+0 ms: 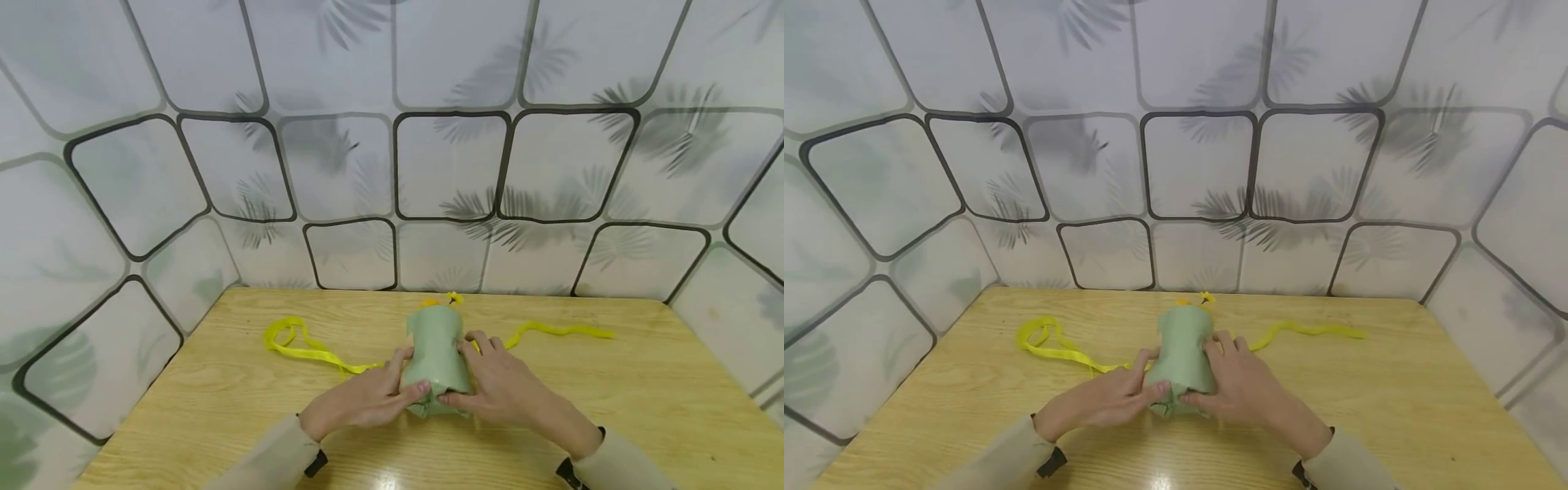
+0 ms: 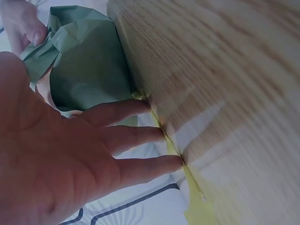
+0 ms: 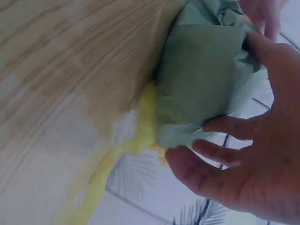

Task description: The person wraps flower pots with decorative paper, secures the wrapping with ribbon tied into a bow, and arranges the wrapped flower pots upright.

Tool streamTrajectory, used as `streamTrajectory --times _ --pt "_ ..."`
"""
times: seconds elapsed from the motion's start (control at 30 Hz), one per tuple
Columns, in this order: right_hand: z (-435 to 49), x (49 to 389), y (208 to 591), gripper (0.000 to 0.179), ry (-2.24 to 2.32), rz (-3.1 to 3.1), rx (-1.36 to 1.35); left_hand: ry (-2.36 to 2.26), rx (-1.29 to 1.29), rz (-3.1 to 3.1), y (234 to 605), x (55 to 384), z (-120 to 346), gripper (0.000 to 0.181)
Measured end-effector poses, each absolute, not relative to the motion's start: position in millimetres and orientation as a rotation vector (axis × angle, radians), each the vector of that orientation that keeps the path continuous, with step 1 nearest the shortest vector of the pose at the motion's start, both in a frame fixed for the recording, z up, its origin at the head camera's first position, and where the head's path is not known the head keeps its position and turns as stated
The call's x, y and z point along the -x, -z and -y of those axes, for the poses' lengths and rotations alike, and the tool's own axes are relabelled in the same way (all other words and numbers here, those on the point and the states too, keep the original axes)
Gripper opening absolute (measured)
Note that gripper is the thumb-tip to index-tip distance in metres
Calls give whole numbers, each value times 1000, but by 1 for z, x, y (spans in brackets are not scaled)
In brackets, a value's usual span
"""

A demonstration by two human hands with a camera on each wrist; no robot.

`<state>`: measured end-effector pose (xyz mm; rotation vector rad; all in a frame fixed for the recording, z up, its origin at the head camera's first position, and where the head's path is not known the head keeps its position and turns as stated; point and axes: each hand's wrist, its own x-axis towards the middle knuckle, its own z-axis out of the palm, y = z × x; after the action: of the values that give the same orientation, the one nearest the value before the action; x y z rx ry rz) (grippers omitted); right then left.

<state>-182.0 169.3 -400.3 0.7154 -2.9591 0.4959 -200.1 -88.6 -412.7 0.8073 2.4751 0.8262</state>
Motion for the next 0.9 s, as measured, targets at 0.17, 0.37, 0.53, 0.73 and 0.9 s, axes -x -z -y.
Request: streamTrajectory --times 0.17,0.37,0.53,0.73,0.9 --pt "-161 175 402 82 -424 2753 -753 -828 -811 -2493 413 199 88 79" --pt "-155 174 405 61 -435 2409 -973 -808 -825 -2527 412 198 86 77" --pt "-156 175 407 61 -435 2367 -986 -779 -801 -2548 411 197 84 79" --pt "-153 180 407 59 -373 2349 -989 -782 -799 -2559 411 197 84 79" --pt "-146 183 406 49 -347 2363 -943 -826 -815 -2520 411 198 87 79"
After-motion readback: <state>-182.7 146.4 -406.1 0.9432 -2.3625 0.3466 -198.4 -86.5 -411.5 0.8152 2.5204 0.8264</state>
